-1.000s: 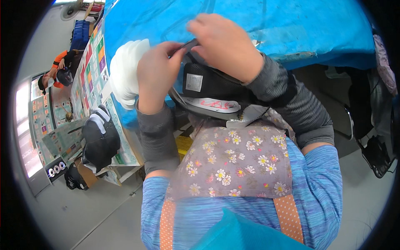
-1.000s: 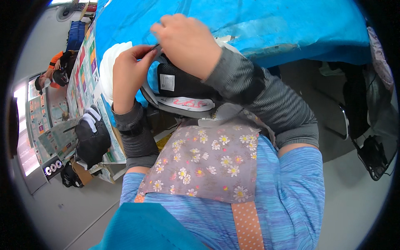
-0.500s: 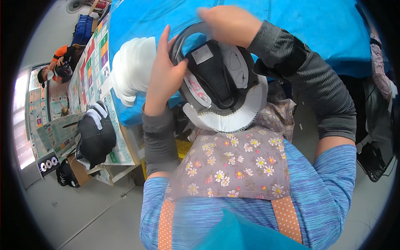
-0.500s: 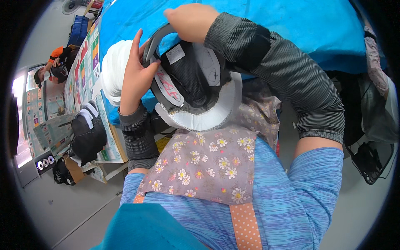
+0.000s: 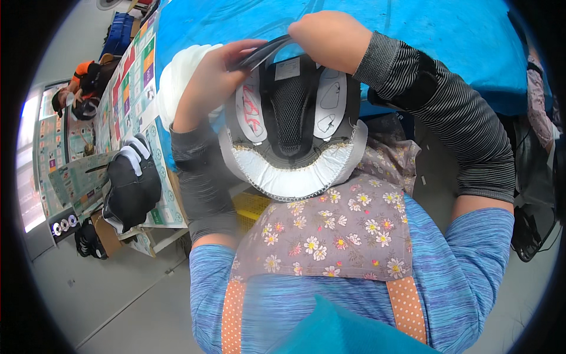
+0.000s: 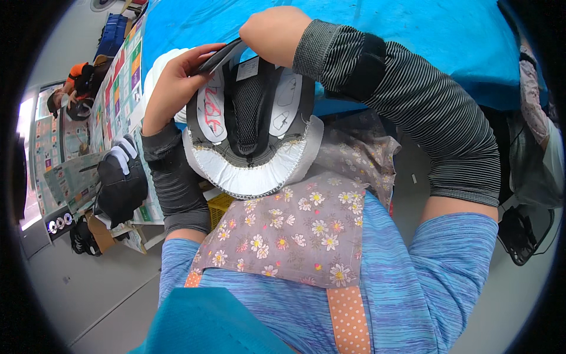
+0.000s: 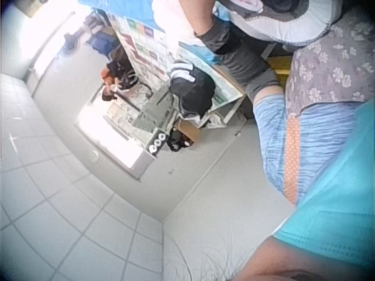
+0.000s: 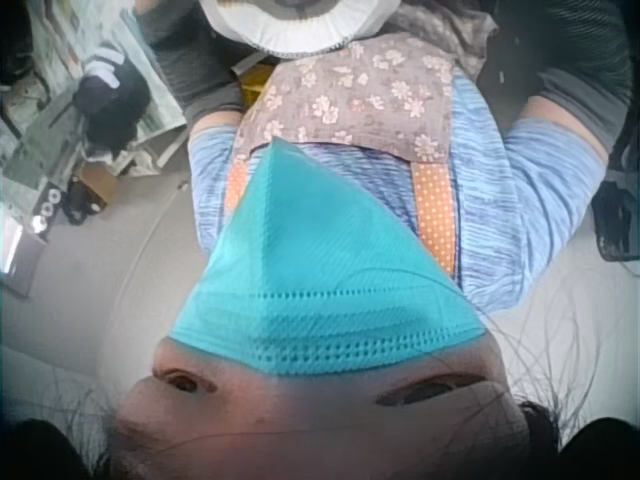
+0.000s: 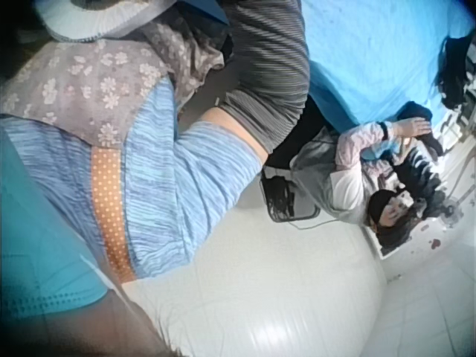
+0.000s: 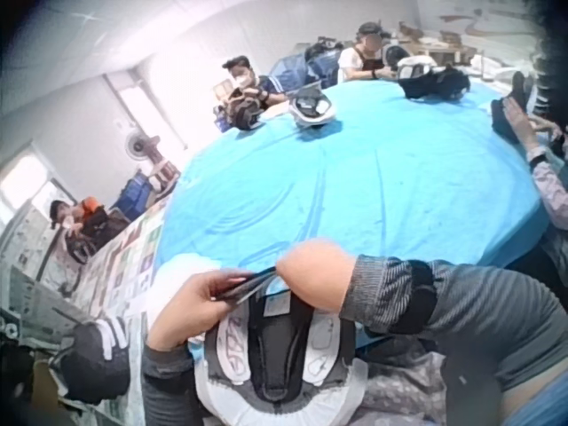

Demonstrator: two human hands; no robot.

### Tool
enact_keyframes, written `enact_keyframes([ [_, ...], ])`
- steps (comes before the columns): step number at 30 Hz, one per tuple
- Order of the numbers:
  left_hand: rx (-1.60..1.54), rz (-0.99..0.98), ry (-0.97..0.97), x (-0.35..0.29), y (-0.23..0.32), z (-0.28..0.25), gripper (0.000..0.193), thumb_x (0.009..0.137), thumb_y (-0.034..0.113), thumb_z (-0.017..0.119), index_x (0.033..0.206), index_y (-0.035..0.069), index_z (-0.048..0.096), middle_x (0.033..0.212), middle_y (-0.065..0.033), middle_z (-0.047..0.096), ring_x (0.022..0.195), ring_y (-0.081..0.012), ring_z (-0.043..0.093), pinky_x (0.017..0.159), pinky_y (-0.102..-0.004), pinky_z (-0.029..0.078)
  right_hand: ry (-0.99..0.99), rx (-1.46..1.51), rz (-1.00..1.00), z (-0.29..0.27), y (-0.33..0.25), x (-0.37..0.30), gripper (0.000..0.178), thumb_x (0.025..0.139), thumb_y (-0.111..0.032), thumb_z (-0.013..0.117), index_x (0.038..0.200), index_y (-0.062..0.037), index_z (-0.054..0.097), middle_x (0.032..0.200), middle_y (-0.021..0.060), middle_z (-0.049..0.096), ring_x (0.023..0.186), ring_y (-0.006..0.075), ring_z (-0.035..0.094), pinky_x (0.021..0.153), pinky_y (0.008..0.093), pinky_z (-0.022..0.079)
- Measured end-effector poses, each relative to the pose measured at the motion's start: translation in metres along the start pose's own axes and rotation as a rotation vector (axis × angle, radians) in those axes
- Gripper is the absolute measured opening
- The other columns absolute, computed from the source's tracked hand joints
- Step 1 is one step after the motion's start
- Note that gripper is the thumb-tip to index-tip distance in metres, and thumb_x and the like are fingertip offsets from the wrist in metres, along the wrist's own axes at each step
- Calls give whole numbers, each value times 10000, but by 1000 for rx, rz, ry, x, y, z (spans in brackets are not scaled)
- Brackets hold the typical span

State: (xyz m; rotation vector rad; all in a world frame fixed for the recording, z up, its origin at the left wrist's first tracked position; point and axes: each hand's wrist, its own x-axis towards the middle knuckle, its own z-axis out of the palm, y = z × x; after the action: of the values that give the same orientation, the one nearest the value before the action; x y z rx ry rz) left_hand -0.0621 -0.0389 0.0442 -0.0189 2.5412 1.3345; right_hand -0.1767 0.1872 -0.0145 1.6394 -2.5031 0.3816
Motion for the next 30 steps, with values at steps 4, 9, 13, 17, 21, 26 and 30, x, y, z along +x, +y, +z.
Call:
enact_keyframes([
  [4,87,121,56,-3,-9,11,608,845,-132,562,1415,74,606,1219,-76,703,1117,-102,624,978,-258,466,145,18,24,16,7,1,112,890,-105,630,987,-52,645,900,133,661,886,325,692,717,415,568],
  [9,200,52,97,-1,-10,19,518,883,-61,642,1383,74,638,1139,-49,716,990,-81,623,921,-256,495,127,168,103,16,10,16,94,767,-96,657,787,-12,695,739,207,674,724,411,683,653,496,555],
  [13,65,86,147,-2,-12,27,466,901,-16,680,1361,54,650,1085,-43,726,937,-75,627,849,-238,509,137,130,115,19,7,21,99,758,-110,659,777,-24,705,744,196,681,719,399,687,648,491,559],
  [17,132,51,275,-1,-10,33,354,925,60,713,1275,16,696,992,-47,747,866,-68,643,764,-221,510,170,150,110,22,6,21,96,757,-107,655,773,-25,703,737,193,678,717,395,686,648,489,559],
  [21,227,117,383,1,-6,34,294,931,95,721,1210,3,727,940,-70,756,821,-66,649,733,-217,507,244,155,93,22,9,15,94,761,-109,658,764,-21,692,731,201,665,718,407,676,647,495,550],
  [26,367,106,365,-6,0,21,304,915,143,756,1186,6,731,960,-89,751,795,-108,674,706,-243,522,297,217,138,-2,3,-4,109,805,-116,668,786,-9,676,751,211,657,745,430,659,655,508,528],
  [30,803,391,351,-4,33,20,299,888,214,786,1109,16,744,950,-97,716,760,-220,688,676,-304,538,299,267,136,-20,-2,-10,132,866,-133,664,824,-8,663,791,207,651,793,424,652,692,502,521],
])
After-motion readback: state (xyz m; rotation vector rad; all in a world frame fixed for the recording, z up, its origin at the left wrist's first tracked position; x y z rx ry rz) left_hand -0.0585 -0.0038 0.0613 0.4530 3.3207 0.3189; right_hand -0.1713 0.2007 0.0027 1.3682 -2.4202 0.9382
